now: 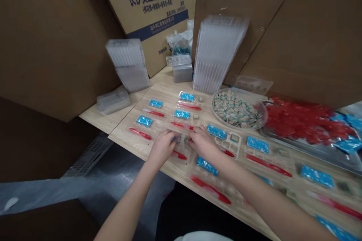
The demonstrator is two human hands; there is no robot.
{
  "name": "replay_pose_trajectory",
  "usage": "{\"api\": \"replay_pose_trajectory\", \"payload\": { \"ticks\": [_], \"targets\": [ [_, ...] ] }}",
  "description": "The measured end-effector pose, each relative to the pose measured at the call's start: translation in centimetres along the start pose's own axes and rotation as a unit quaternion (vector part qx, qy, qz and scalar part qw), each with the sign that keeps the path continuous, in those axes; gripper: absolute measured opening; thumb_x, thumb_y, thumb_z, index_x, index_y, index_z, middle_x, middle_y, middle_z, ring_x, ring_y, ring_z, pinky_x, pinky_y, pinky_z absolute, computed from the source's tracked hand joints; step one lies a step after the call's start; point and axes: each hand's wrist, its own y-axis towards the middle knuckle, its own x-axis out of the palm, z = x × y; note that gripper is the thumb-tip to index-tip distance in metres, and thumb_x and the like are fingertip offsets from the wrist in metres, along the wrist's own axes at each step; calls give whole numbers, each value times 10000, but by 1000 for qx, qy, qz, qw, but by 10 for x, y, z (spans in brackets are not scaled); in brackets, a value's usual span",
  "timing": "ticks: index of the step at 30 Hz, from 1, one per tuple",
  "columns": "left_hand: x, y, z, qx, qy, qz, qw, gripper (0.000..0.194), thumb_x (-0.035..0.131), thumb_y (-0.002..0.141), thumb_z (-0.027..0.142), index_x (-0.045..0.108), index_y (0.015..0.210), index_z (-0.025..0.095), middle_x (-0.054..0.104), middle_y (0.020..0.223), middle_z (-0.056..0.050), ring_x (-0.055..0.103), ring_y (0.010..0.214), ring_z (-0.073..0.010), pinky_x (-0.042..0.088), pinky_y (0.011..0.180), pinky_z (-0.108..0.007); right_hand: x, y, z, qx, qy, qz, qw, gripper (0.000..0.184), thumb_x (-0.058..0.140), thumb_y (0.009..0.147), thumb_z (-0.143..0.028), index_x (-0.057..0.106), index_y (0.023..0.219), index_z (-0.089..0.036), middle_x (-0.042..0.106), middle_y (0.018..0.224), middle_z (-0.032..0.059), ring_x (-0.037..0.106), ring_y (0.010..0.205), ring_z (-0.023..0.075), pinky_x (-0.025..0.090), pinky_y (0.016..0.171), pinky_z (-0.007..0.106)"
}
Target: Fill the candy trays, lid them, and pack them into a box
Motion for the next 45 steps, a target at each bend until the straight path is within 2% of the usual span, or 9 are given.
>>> {"api": "replay_pose_trajectory", "payload": {
  "ticks": [12, 17, 20, 23, 27, 31, 34, 41, 45],
  "targets": [
    [5, 1, 3, 1, 51, -27, 998, 206, 539, 788, 96, 661, 921, 196, 665, 945, -60, 605, 919, -213, 461, 838, -334, 3, 1, 11, -2, 32, -4, 999, 121, 590, 816, -227, 705, 810, -189, 644, 823, 69, 537, 866, 213, 399, 805, 308],
    [8, 1, 1, 3, 55, -29, 998, 195, 546, 789, 98, 660, 912, 197, 668, 929, -53, 606, 901, -211, 469, 820, -337, 8, 4, 3, -1, 36, -4, 999, 99, 608, 795, -198, 704, 812, -182, 656, 836, 65, 548, 873, 208, 383, 821, 303],
    [7, -1, 0, 4, 51, -18, 999, 183, 545, 795, 100, 656, 905, 196, 666, 918, -49, 605, 893, -202, 468, 817, -327, 1, 1, 6, 11, 35, 8, 999, 114, 591, 807, -233, 694, 811, -183, 663, 832, 61, 550, 856, 206, 379, 815, 304],
    [4, -2, 3, 5, 45, -3, 999, 173, 538, 807, 110, 649, 910, 194, 655, 922, -52, 599, 900, -199, 463, 821, -324, -25, -6, 39, 51, 25, 46, 997, 166, 531, 841, -250, 682, 808, -187, 666, 816, 56, 554, 821, 199, 382, 777, 297],
    [3, 0, 11, 16, 33, -4, 999, 173, 540, 806, 114, 652, 909, 198, 644, 932, -54, 588, 921, -208, 453, 837, -335, -64, -11, 121, 145, -73, 99, 982, 222, 484, 846, -247, 683, 901, -164, 657, 891, 95, 563, 884, 229, 378, 811, 326],
    [6, 5, 24, 33, 8, -5, 999, 171, 524, 806, 99, 651, 877, 190, 644, 915, -55, 588, 895, -204, 454, 814, -334, -71, -11, 180, 189, -80, -16, 979, 485, 649, 697, -263, 602, 1170, -165, 612, 1092, 142, 551, 1008, 284, 385, 849, 360],
    [11, 16, 36, 38, -30, 10, 999, 171, 510, 818, 114, 649, 887, 185, 646, 915, -62, 586, 891, -208, 449, 805, -344, -61, -11, 188, 180, -42, -40, 982, 440, 685, 643, -249, 658, 1079, -191, 641, 1051, 119, 583, 966, 254, 408, 816, 306],
    [50, 76, 87, 42, -202, -3, 979, 141, 563, 791, 151, 679, 849, 206, 664, 868, -38, 597, 828, -176, 461, 755, -289, -48, -13, 200, 201, 96, 40, 974, 113, 598, 689, -229, 670, 756, -172, 671, 811, 64, 598, 800, 202, 417, 719, 277],
    [91, 128, 117, 6, -297, -16, 955, 172, 600, 772, 139, 675, 919, 188, 683, 929, -55, 621, 834, -166, 480, 783, -287, -56, -23, 213, 231, 225, 99, 941, 269, 473, 789, -358, 612, 672, -161, 603, 632, 13, 553, 610, 147, 422, 581, 257]
  ]
}}
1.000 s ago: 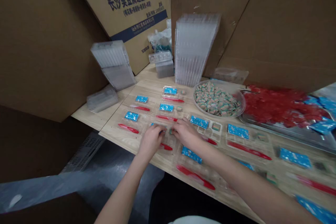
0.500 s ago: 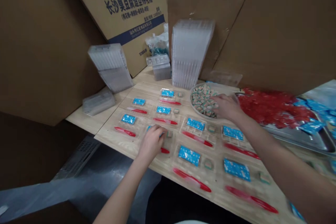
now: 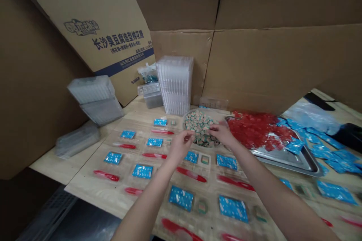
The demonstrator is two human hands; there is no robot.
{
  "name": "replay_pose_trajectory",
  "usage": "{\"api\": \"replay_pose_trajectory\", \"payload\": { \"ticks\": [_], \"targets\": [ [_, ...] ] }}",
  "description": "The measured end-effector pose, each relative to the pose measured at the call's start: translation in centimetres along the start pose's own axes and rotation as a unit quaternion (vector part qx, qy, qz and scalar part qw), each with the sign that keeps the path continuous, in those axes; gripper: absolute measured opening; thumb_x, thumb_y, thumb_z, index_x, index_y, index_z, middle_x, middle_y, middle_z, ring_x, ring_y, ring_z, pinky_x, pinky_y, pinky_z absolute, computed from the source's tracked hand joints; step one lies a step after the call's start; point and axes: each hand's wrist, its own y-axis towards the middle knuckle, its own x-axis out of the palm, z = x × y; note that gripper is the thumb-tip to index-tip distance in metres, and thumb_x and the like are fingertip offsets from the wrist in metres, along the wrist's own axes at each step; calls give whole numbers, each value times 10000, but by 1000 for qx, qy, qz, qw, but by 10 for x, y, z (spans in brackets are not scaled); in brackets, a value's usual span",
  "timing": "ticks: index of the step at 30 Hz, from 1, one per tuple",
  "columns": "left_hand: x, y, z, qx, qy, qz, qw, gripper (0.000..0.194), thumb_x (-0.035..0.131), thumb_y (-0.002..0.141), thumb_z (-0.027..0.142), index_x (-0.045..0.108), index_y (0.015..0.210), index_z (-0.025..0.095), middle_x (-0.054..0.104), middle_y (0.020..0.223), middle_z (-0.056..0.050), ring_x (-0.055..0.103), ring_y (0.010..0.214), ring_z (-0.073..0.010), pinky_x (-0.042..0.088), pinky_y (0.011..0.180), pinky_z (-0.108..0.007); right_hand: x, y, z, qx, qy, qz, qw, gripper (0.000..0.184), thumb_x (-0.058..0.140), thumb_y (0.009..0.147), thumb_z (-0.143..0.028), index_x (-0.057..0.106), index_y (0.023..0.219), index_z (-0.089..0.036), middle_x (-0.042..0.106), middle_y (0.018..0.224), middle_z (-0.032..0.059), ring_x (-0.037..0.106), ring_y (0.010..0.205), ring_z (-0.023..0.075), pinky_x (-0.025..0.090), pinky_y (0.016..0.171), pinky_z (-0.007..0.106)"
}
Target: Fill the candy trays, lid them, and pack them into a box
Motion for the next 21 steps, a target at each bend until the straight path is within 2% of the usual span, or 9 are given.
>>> {"api": "replay_pose_trajectory", "payload": {
  "ticks": [3, 5, 7, 12, 17, 21],
  "targets": [
    [33, 35, -2, -54, -83, -15, 995, 242, 605, 795, 175, 638, 1035, 187, 678, 917, -50, 634, 829, -158, 498, 762, -281, -6, -3, 0, 7, 103, 4, 995, 316, 487, 768, -442, 607, 687, -162, 572, 583, -16, 519, 543, 120, 421, 520, 239],
    [49, 50, -4, -103, -129, -37, 986, 186, 603, 816, 216, 641, 989, 161, 664, 811, -35, 633, 732, -146, 515, 687, -281, -5, -4, -2, 8, 158, 4, 987, 300, 571, 697, -460, 608, 659, -165, 561, 561, -26, 508, 531, 115, 418, 504, 235],
    [57, 57, -6, -149, -168, -53, 973, 158, 591, 839, 246, 627, 941, 131, 642, 802, -27, 618, 694, -133, 523, 651, -289, -2, -4, -3, 14, 208, 13, 978, 284, 642, 630, -450, 618, 673, -170, 579, 588, -24, 520, 555, 119, 430, 513, 238],
    [55, 58, -12, -208, -249, -31, 945, 221, 548, 877, 279, 572, 1039, 129, 610, 986, -51, 609, 814, -145, 531, 701, -322, 4, -4, 0, 56, 316, 27, 947, 325, 710, 573, -413, 651, 778, -168, 626, 664, -9, 543, 564, 109, 472, 560, 250],
    [50, 57, -9, -220, -298, 6, 929, 217, 555, 872, 256, 565, 1050, 131, 603, 997, -51, 605, 820, -146, 530, 704, -321, -4, -8, -3, 98, 387, 19, 917, 318, 720, 606, -393, 677, 832, -173, 673, 761, 28, 579, 592, 109, 501, 583, 253],
    [55, 56, -7, -236, -330, -1, 914, 219, 557, 871, 264, 573, 1043, 129, 605, 1005, -55, 605, 826, -150, 530, 705, -326, -11, -8, -13, 106, 404, 6, 909, 294, 750, 592, -349, 682, 827, -184, 677, 767, 19, 591, 608, 110, 508, 587, 245]
  ]
}}
